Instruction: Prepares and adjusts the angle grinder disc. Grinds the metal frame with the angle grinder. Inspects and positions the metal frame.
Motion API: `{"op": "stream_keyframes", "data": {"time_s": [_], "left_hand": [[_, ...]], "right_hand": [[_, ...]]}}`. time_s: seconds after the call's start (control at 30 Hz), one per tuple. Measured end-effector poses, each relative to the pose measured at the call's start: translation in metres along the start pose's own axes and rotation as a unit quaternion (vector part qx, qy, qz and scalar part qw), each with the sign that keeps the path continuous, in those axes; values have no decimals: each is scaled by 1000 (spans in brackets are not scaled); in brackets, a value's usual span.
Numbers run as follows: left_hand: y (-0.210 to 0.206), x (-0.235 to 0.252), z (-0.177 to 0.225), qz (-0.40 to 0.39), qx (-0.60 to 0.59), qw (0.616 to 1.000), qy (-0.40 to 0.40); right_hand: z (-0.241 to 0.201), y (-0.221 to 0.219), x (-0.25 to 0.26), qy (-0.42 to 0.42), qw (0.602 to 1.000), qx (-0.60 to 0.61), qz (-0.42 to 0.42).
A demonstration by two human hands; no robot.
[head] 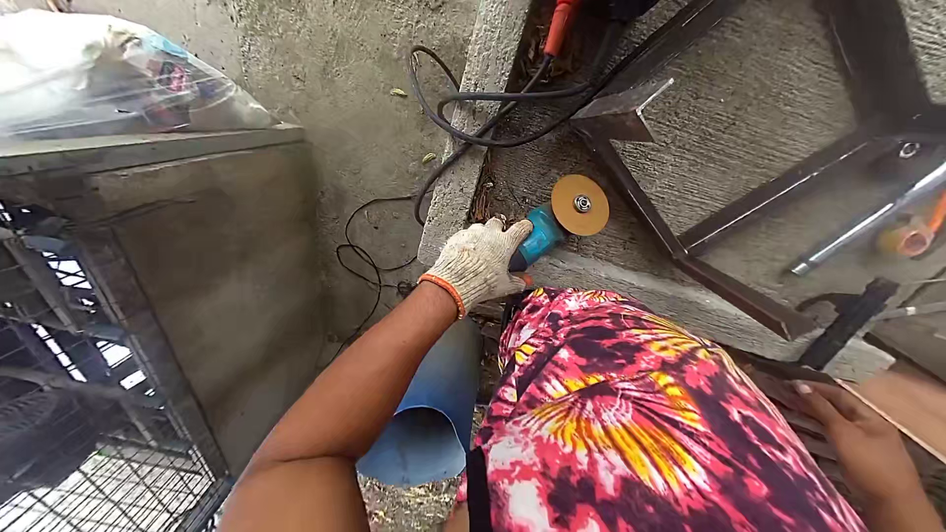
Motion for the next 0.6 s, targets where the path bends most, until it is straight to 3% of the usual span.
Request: {"op": "stream_keyframes", "data": {"time_s": [0.1, 0.17, 0.27, 0.43, 0.6], "left_hand": [[22, -1, -16, 65, -41, 997, 2], [41, 4, -29, 195, -35, 979, 41], [53, 23, -58, 373, 63, 923, 72], [58, 62, -84, 396, 58, 903, 157], [60, 63, -94, 437, -45, 889, 130]], "right_hand": [[-3, -2, -4, 8, 1000, -6, 2], [-4, -2, -4, 5, 1000, -10, 3], [-7, -3, -2, -7, 999, -33, -3], [-32, 4, 2, 15, 997, -71, 8], [-51, 8, 11, 68, 995, -75, 12]]}}
Point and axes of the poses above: each hand's wrist, its own x-axis towards the middle knuckle, its own y-axis out of the back of the hand, z = x × y, the point moved 2 cm from there along x, towards the middle knuckle, and after that the axes turned 14 degrees about -y, right-handed, at the moved point
